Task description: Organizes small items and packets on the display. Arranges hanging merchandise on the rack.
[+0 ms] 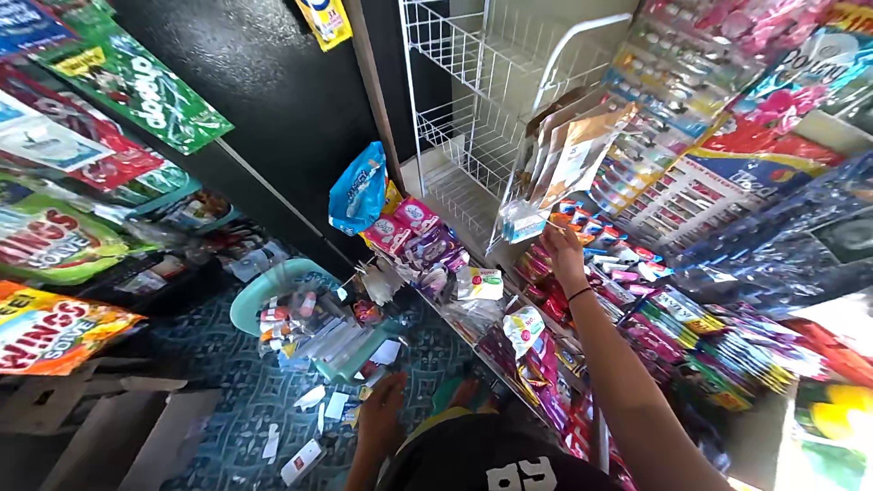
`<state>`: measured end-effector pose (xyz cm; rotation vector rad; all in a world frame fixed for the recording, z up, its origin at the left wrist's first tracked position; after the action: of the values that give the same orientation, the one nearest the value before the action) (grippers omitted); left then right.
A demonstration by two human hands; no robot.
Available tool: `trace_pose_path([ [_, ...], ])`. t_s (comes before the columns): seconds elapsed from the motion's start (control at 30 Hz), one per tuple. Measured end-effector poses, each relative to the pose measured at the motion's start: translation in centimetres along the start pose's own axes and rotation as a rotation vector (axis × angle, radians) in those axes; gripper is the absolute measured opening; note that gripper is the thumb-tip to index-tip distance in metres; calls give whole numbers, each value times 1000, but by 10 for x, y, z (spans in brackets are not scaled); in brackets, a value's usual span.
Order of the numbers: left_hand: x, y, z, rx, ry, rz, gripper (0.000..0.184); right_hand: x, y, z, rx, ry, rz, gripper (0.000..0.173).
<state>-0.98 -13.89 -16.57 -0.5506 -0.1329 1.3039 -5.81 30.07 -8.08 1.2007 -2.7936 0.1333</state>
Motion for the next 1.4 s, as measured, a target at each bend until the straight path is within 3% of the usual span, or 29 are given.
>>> trace_pose_path([
  [0.13, 5, 1, 3, 21, 4, -29, 31, -3, -2, -1, 46, -81, 22, 46],
  [0.23, 8, 0, 4, 42, 9, -41, 30, -1, -2, 1, 88, -307, 7, 55],
  [0.33, 11, -1, 8, 25, 21, -46, 29, 7, 14, 10, 45, -572, -99, 83],
  [0.43, 11, -2, 7, 38, 30, -54, 30, 11, 49, 31, -97, -650, -176, 126],
  [0.53, 7, -7, 4, 53, 62, -39, 29, 10, 70, 46, -111, -654, -207, 143],
  [0.63, 0, -14, -1, 42, 107, -6, 29, 18, 80, 45, -141, -628, -222, 143],
  [0.8, -4, -22, -13, 16, 123, 19, 29, 38, 79, 41, -155, -569, -195, 122],
  [0.93, 1, -25, -10, 12, 132, 15, 29, 51, 50, 14, -62, -527, -167, 104],
  [1.2, 9, -20, -10, 21, 119, -7, 28, 34, 57, 22, -123, -540, -87, 116],
  [1.4, 15, -17, -6, 43, 162, -46, 29, 25, 46, 16, -142, -555, -174, 137],
])
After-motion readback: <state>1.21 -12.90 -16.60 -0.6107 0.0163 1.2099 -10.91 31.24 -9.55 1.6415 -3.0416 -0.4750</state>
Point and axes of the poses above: each hand's wrist, its own y-axis towards the middle knuckle, its own x-axis out of the palm, z = x × y, the point moved 3 cm from there along y, towards the middle knuckle, and after that the axes turned 4 degrees about -x, right-handed, at the moved point
